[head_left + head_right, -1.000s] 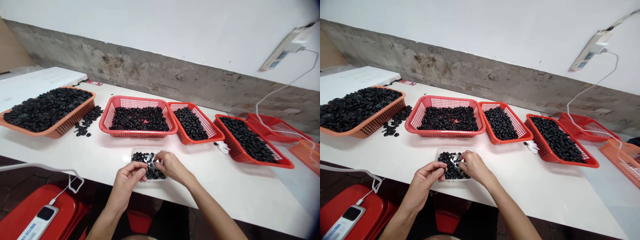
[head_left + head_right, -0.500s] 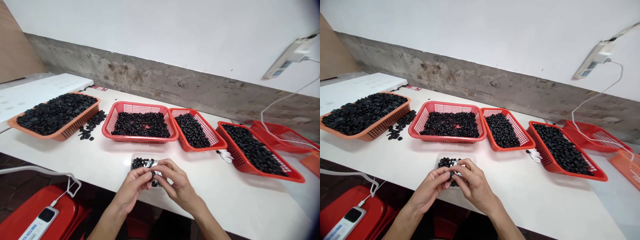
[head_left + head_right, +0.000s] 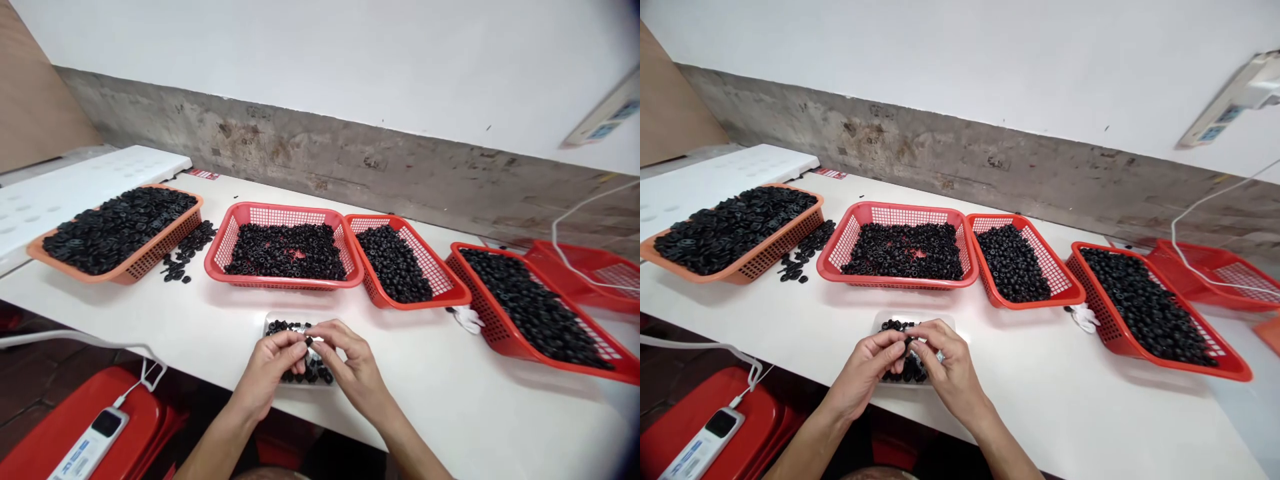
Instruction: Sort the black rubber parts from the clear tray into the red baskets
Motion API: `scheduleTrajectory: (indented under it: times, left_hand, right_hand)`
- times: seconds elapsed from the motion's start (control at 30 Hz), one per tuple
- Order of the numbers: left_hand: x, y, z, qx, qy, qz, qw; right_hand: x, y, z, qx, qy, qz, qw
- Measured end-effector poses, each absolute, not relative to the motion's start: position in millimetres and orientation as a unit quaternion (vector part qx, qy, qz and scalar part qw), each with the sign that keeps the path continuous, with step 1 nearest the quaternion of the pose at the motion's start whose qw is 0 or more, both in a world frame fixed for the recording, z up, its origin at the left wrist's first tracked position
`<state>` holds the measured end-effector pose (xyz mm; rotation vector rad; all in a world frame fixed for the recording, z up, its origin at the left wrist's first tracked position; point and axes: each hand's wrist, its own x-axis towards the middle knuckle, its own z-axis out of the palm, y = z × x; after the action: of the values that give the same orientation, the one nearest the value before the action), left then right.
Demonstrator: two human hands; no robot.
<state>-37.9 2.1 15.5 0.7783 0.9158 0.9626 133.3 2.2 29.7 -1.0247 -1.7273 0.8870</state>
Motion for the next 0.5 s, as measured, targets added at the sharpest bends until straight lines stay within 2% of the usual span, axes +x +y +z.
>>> scheduleTrajectory:
  times: [0.27,0.5]
  left_hand:
    - [-36.3,6.7,15.5,0.399,0.450,0.448,0.662]
    - [-34.3,11.6,15.7,0.412,0.429,0.434,0.677]
  right_hand:
    - [132.9,8.2,26.5,-0.418,-0.730,0.286,0.459]
    - [141.3,12.3,31.8,-0.390,-0.765,0.297,0.418]
